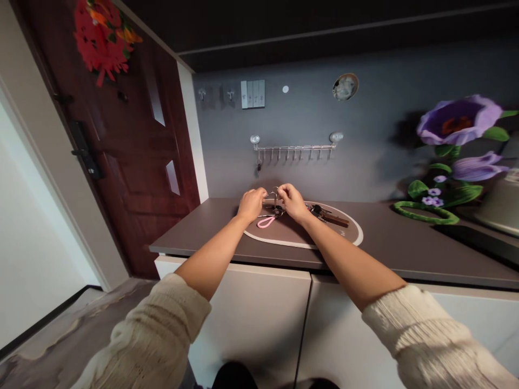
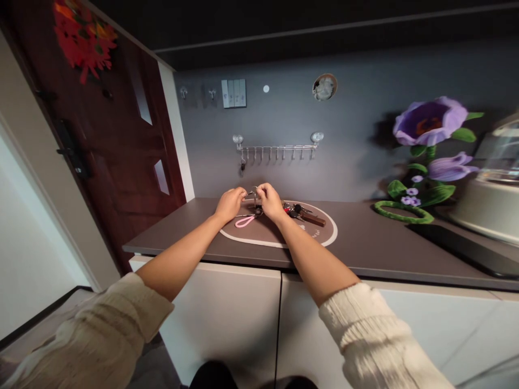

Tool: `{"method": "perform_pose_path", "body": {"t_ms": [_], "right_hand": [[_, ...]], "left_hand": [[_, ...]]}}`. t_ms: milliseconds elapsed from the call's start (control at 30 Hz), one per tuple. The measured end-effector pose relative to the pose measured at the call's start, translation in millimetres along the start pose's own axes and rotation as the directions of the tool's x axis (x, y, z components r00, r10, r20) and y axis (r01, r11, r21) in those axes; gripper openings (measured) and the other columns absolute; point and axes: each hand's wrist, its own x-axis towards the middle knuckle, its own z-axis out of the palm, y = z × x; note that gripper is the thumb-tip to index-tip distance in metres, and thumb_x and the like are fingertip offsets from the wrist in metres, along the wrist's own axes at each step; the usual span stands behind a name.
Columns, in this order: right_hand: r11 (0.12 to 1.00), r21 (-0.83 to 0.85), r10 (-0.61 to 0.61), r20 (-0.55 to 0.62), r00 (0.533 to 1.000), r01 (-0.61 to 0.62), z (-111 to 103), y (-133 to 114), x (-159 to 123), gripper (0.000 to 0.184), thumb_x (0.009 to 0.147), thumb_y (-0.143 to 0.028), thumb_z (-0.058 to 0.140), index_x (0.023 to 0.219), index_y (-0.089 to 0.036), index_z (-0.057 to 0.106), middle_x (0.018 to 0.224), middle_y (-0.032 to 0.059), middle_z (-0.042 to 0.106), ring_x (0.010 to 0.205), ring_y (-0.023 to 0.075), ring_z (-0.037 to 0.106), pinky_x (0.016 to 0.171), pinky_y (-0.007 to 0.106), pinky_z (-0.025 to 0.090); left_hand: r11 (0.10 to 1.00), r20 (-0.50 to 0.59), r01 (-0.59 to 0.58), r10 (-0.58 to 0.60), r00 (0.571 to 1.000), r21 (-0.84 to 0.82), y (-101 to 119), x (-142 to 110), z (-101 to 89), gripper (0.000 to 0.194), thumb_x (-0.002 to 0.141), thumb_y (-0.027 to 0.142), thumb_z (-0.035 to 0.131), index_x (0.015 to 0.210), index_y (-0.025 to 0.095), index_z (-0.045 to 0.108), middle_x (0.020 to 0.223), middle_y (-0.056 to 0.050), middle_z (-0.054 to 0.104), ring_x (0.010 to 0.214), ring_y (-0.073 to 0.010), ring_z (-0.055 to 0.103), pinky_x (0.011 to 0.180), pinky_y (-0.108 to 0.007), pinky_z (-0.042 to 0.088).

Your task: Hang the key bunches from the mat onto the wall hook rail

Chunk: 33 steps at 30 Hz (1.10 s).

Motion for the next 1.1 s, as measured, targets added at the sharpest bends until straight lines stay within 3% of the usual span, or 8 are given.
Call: {"method": "perform_pose_path", "body": {"t_ms": [167, 400, 533, 800, 1100], "right_hand": [[1.0, 0.016, 0.014, 0.017, 1.0, -0.014, 0, 1, 1, 0.014, 0.078, -0.031, 0.039, 0.075, -0.018, 0.044, 0.07, -0.0003, 0.048, 0.066, 0.0119, 0.045, 0.068, 0.026, 0.038], [0.999, -0.021, -0.025, 0.093, 0.995, 0.027, 0, 0, 0, 0.017, 0.078, -0.032, 0.04, 0.074, -0.018, 0.046, 0.073, 0.0012, 0.051, 0.072, 0.0126, 0.046, 0.07, 0.026, 0.038], [1.0, 0.002, -0.019, 0.124, 0.992, 0.019, 2, 0, 0, 0.019, 0.078, -0.035, 0.041, 0.074, -0.017, 0.047, 0.074, 0.0014, 0.052, 0.072, 0.0125, 0.047, 0.069, 0.025, 0.039], [0.994, 0.071, 0.074, 0.149, 0.986, -0.086, 2, -1, -3, 0.024, 0.073, -0.039, 0.049, 0.078, -0.016, 0.05, 0.069, -0.001, 0.051, 0.062, 0.0101, 0.046, 0.064, 0.025, 0.039], [0.974, 0.146, 0.155, 0.12, 0.981, -0.172, 1, -11, -7, 0.028, 0.067, -0.043, 0.054, 0.074, -0.016, 0.051, 0.065, -0.0024, 0.05, 0.059, 0.0095, 0.045, 0.06, 0.024, 0.039]], "left_hand": [[1.0, 0.045, -0.012, 0.013, 0.999, -0.012, 1, 0, 0.5, 0.024, 0.087, 0.02, 0.033, 0.084, 0.02, 0.056, 0.077, -0.002, 0.062, 0.078, -0.0158, 0.053, 0.071, -0.026, 0.037], [0.998, 0.022, 0.023, -0.022, 1.0, -0.056, 5, 2, -1.0, 0.023, 0.087, 0.023, 0.033, 0.093, 0.02, 0.054, 0.09, -0.003, 0.061, 0.086, -0.0154, 0.053, 0.075, -0.026, 0.038], [0.998, 0.056, 0.035, -0.032, 0.998, -0.058, 6, 3, -0.3, 0.023, 0.088, 0.024, 0.031, 0.091, 0.018, 0.054, 0.084, -0.004, 0.06, 0.084, -0.0151, 0.052, 0.075, -0.026, 0.038], [0.982, -0.01, 0.091, -0.094, 0.995, -0.168, 6, 4, 1.1, 0.022, 0.088, 0.023, 0.03, 0.084, 0.018, 0.05, 0.078, -0.002, 0.058, 0.074, -0.0126, 0.051, 0.068, -0.024, 0.037], [0.979, -0.014, 0.111, -0.115, 0.993, -0.169, 10, 3, 2.9, 0.024, 0.088, 0.026, 0.031, 0.086, 0.017, 0.053, 0.082, -0.004, 0.061, 0.078, -0.0142, 0.054, 0.07, -0.025, 0.038]]}}
